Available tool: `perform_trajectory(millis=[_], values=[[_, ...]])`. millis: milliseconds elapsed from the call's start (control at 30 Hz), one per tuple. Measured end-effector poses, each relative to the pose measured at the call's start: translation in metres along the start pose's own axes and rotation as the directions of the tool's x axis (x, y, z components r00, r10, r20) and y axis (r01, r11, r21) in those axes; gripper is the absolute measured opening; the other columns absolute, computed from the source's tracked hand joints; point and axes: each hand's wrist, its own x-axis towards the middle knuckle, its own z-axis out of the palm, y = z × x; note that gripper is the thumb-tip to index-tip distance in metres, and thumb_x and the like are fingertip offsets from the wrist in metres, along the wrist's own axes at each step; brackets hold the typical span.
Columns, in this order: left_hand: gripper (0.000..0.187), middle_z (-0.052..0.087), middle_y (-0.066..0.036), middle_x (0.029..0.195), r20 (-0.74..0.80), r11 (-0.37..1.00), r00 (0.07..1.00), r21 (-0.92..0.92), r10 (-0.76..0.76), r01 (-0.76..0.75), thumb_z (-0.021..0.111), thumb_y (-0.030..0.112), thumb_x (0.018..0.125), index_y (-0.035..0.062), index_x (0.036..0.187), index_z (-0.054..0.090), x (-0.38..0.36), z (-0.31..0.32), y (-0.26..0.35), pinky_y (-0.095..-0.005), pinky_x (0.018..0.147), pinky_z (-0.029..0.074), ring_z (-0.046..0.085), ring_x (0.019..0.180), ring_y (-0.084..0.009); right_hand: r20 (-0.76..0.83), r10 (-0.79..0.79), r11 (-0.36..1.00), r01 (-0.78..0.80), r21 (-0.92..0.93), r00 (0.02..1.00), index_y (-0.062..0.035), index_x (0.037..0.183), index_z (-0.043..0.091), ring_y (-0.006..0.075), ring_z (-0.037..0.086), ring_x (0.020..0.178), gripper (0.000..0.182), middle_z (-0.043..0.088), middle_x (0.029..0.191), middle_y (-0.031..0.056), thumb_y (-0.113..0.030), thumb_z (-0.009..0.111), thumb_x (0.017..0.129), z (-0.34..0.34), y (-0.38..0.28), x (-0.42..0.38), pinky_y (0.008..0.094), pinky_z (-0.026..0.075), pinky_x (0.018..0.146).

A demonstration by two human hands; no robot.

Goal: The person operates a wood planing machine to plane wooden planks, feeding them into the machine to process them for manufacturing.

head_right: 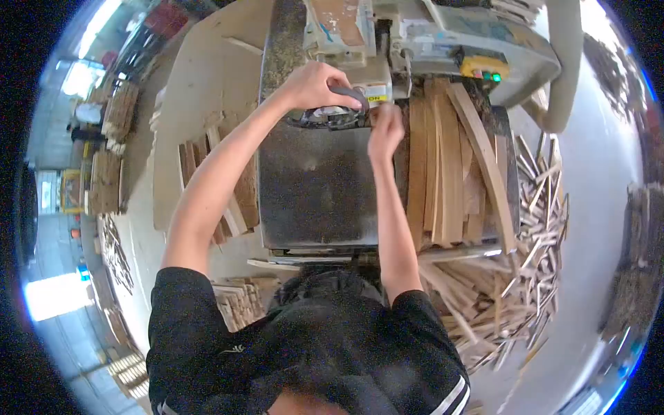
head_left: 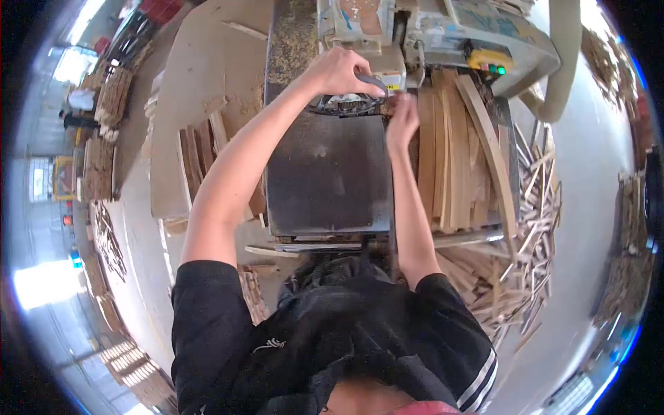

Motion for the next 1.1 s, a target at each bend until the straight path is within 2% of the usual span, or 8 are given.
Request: perform_trajectory(millis=[100,300,367,533,667,900,967,1100], values=[[0.062,0.076,-0.008,0.077,-0.001,0.993,0.993,-0.006,0.121,-0.121,0.076,0.071,0.074,0.0119,0.09,0.083,-0.006,0.004,-0.001,-0.0379,0.071,0.058,0.074,0.075,-0.0231,0.166,0.439,0.845,-0.469,0.258,0.883,-0.006,0.121,0.063,0.0123,0.065,0.08,0.061,0.066,0.086,0.0037,-0.059,0.036,0.109,0.037,0.012,-0.04,0.0299,0.053,0.071],[0.059,0.068,-0.006,0.06,-0.079,0.973,0.97,0.049,0.23,-0.226,0.073,0.069,0.082,0.011,0.079,0.081,0.003,0.011,-0.012,-0.038,0.056,0.049,0.063,0.054,-0.0182,0.026,0.392,0.788,-0.35,0.507,0.92,-0.0079,0.103,0.061,0.0168,0.063,0.08,0.073,0.061,0.078,0.0008,-0.076,0.037,0.099,0.072,0.033,-0.038,0.0357,0.051,0.078],[0.061,0.066,-0.006,0.057,-0.172,0.961,0.946,0.05,0.275,-0.271,0.072,0.069,0.083,0.0086,0.073,0.078,-0.003,0.02,-0.013,-0.0388,0.055,0.048,0.062,0.052,-0.0189,0.274,0.318,0.486,-0.404,0.775,0.908,-0.0118,0.088,0.057,0.0172,0.057,0.074,0.079,0.055,0.072,-0.0011,-0.088,0.036,0.089,0.081,0.034,-0.03,0.0344,0.05,0.078],[0.061,0.074,-0.017,0.079,-0.018,0.969,0.974,0.112,0.225,-0.221,0.069,0.063,0.083,0.0025,0.079,0.077,-0.002,0.004,-0.005,-0.0484,0.073,0.059,0.074,0.079,-0.0366,0.196,0.439,0.563,-0.439,0.701,0.877,-0.0173,0.06,0.024,0.0129,0.02,0.048,0.085,0.018,0.053,-0.0053,-0.101,0.031,0.075,0.094,0.023,-0.027,0.0294,0.023,0.054],[0.058,0.061,-0.011,0.059,-0.184,0.915,0.9,0.161,0.395,-0.369,0.069,0.058,0.09,0.0015,0.076,0.076,-0.006,0.008,-0.017,-0.0436,0.059,0.053,0.064,0.059,-0.0295,0.181,0.376,0.606,-0.389,0.694,0.909,-0.0151,0.061,0.029,0.0145,0.02,0.047,0.083,0.021,0.053,-0.0047,-0.094,0.022,0.085,0.093,0.02,-0.021,0.0314,0.027,0.053],[0.043,0.067,-0.015,0.096,-0.709,0.897,0.679,-0.155,0.191,-0.414,0.064,0.043,0.099,0.0006,0.093,0.071,-0.079,0.068,-0.076,-0.0449,0.091,0.049,0.063,0.096,-0.0339,0.173,-0.049,0.982,0.079,-0.171,0.984,0.0035,0.079,0.066,0.0157,0.056,0.054,0.049,0.063,0.067,0.0019,-0.042,0.071,0.095,0.028,-0.003,0.052,0.0384,0.048,0.054],[0.047,0.063,-0.015,0.113,-0.955,0.907,0.295,-0.151,-0.031,-0.393,0.065,0.049,0.096,0.0042,0.083,0.066,-0.069,0.106,-0.083,-0.0543,0.101,0.041,0.054,0.115,-0.0359,0.306,-0.207,0.905,0.301,-0.302,0.929,0.0056,0.083,0.071,0.0228,0.061,0.056,0.053,0.068,0.069,0.0064,-0.047,0.081,0.085,0.04,-0.064,0.048,0.0365,0.052,0.059],[0.042,0.054,-0.012,0.134,-0.916,0.863,0.318,-0.355,-0.245,-0.359,0.06,0.04,0.102,0.0002,0.099,0.07,-0.068,0.165,-0.089,-0.0567,0.111,0.029,0.037,0.134,-0.037,0.628,0.153,0.349,0.553,-0.757,0.764,-0.0044,0.101,0.08,0.0381,0.073,0.088,0.072,0.074,0.086,0.0224,-0.071,0.079,0.073,0.1,-0.194,0.007,0.0442,0.056,0.081]])
